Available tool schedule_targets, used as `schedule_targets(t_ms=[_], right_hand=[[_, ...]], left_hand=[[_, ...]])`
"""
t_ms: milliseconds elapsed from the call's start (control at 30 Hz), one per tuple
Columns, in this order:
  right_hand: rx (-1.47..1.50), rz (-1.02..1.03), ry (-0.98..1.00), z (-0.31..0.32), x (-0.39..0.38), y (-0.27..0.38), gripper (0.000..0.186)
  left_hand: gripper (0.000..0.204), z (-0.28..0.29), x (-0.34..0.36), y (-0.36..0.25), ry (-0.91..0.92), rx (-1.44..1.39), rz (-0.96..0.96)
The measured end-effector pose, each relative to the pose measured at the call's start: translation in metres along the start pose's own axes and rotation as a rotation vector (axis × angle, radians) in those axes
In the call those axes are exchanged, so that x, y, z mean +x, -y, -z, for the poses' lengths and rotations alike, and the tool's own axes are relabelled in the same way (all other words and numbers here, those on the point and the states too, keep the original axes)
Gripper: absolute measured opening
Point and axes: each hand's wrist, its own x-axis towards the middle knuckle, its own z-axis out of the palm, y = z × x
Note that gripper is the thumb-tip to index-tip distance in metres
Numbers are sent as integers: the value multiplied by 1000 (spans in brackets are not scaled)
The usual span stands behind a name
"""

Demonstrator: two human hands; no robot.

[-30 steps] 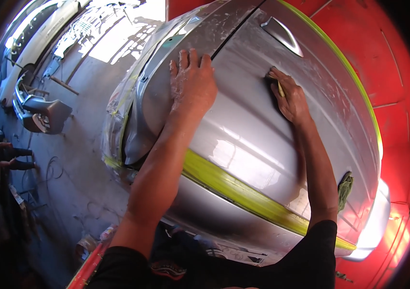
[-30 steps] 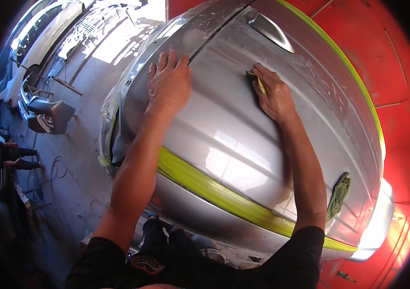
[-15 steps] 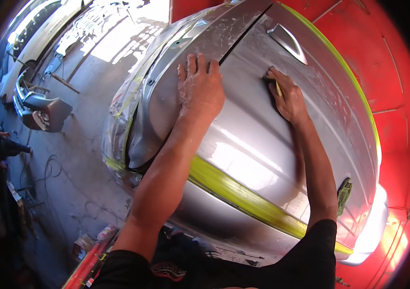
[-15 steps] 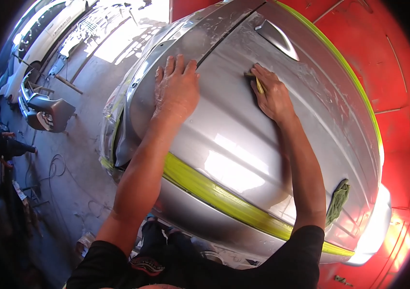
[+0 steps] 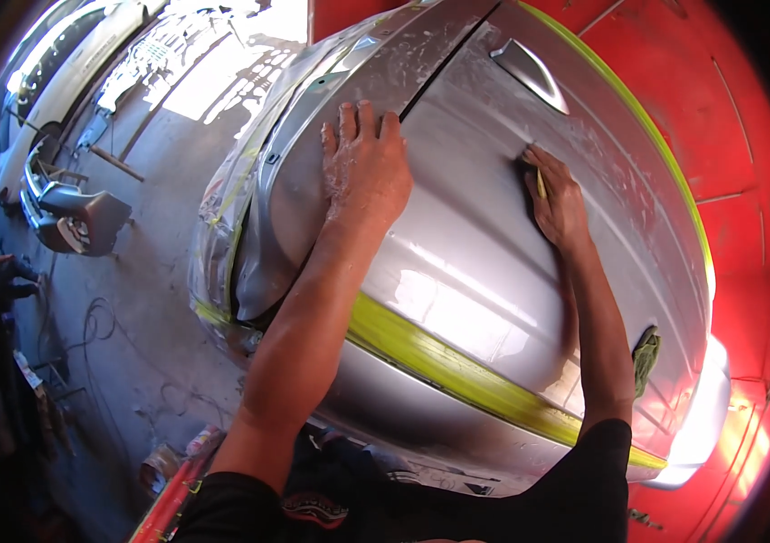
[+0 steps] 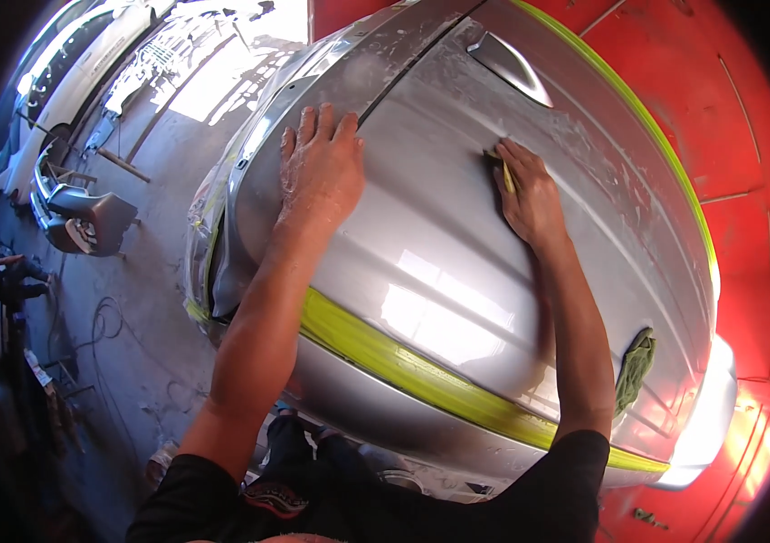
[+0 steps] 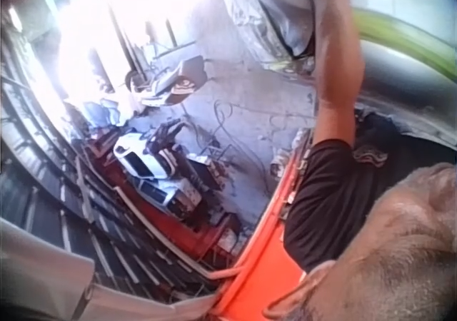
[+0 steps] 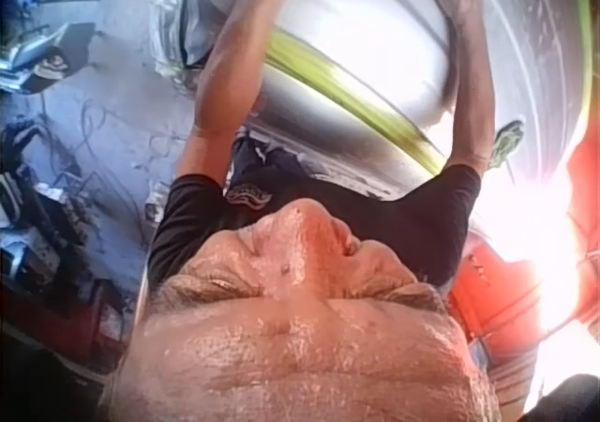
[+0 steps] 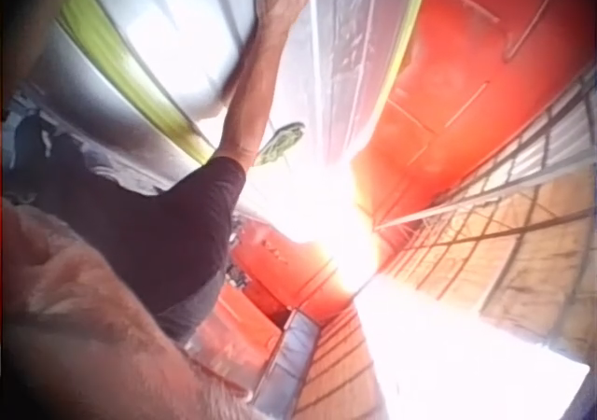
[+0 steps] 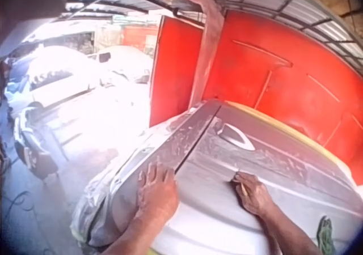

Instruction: Sanding the roof of a silver car using a sanding block and a bucket of water.

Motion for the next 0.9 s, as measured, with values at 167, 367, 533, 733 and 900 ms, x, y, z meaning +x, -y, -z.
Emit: schedule_targets(t_ms=[167,367,533,733,900], right_hand=[[148,33,-23,-46,89,42,34],[119,-17,-43,-33,30,19,45],[-140,-556,-69,97,-157,-84,35],[-87,-270,-57,46,-86,-32,35],[6,138,56,-42,54,54,40]], left_hand=[[39,-15,2,-10,-10,-47,-60],[41,-3,4,11,47,71,-32],[41,3,5,-7,67,80,-27],[40,0,3,-3,50,87,-8],[40,-6,5,-3,45,48,-1]])
